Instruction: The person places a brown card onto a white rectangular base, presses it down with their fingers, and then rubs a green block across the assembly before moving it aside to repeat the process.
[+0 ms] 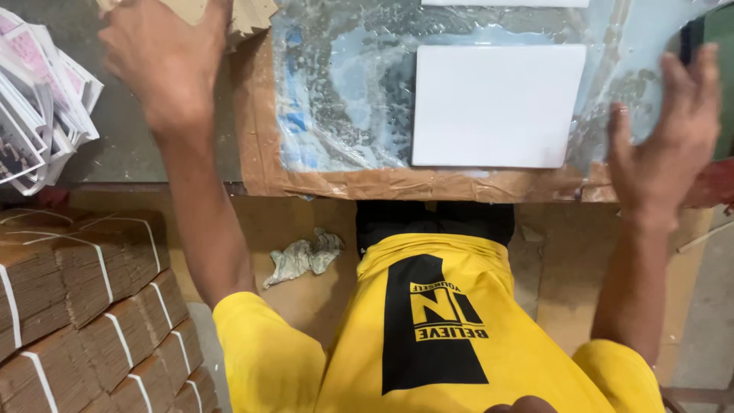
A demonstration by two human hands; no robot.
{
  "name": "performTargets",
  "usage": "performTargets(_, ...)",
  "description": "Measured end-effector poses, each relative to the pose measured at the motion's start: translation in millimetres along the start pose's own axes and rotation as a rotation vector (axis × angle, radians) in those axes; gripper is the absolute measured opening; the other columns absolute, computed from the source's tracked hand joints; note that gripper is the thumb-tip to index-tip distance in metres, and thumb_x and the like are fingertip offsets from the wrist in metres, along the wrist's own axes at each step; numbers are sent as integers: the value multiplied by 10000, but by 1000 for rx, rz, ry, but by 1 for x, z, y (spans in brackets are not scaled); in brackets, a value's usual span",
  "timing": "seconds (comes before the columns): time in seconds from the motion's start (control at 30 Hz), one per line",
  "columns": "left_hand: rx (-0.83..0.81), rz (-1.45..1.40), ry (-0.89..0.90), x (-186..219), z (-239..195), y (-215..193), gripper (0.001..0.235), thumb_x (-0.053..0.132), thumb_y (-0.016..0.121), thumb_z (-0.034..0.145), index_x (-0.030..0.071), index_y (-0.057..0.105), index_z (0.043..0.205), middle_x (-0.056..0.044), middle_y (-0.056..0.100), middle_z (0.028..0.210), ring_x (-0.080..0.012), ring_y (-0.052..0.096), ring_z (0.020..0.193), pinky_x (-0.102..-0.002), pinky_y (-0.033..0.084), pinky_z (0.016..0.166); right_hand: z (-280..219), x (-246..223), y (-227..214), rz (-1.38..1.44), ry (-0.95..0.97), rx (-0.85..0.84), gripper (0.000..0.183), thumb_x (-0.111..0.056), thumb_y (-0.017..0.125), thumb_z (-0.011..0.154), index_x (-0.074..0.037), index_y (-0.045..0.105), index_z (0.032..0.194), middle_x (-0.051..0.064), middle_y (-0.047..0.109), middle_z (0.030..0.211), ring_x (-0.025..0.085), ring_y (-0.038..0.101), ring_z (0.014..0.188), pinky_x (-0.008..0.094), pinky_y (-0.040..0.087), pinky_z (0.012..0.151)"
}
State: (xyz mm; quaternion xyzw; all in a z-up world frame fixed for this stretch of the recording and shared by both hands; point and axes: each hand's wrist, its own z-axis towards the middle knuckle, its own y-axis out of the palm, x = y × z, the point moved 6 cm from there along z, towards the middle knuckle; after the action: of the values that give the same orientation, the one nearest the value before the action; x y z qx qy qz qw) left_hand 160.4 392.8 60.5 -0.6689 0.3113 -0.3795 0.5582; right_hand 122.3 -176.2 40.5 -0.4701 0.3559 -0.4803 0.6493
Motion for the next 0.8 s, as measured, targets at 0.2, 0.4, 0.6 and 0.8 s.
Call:
performTargets(0.2,326,294,307,76,-50,-37,596,422,735,1006,-125,641,1222,-261,734,1047,-342,762,842,-443,628,703,9,-62,-23,369,-12,-38,390,-144,706,1120,-69,559,1473,189,592,1513,337,659,1335,458,574,1110)
performTargets(0.4,277,-419,615,103,-147,6,308,87,613,1051,-79,637,1310,-189,778,1218,-170,720,673,-279,618,600,-7,-64,-28,1075,356,-182,367,-282,559,1126,-33,583,1393,187,716,1267,259,764,1063,375,629,917)
performTargets(0.6,239,-125,1471,175,-201,94,381,88,638,1033,-25,667,1395,-197,671,1345,-319,625,1281,-358,523,1023,-16,-48,29,1937,906,-392,467,-279,568,1043,79,533,1340,220,736,1032,223,775,832,303,648,693)
performTargets(0.8,23,-148,1347,168,-215,127,420,75,609,973,6,650,1385,-163,616,1441,-332,565,1381,-378,529,1096,-26,-40,34,909,832,-496,457,-55,674,994,1,526,1423,192,739,901,202,733,752,321,563,611)
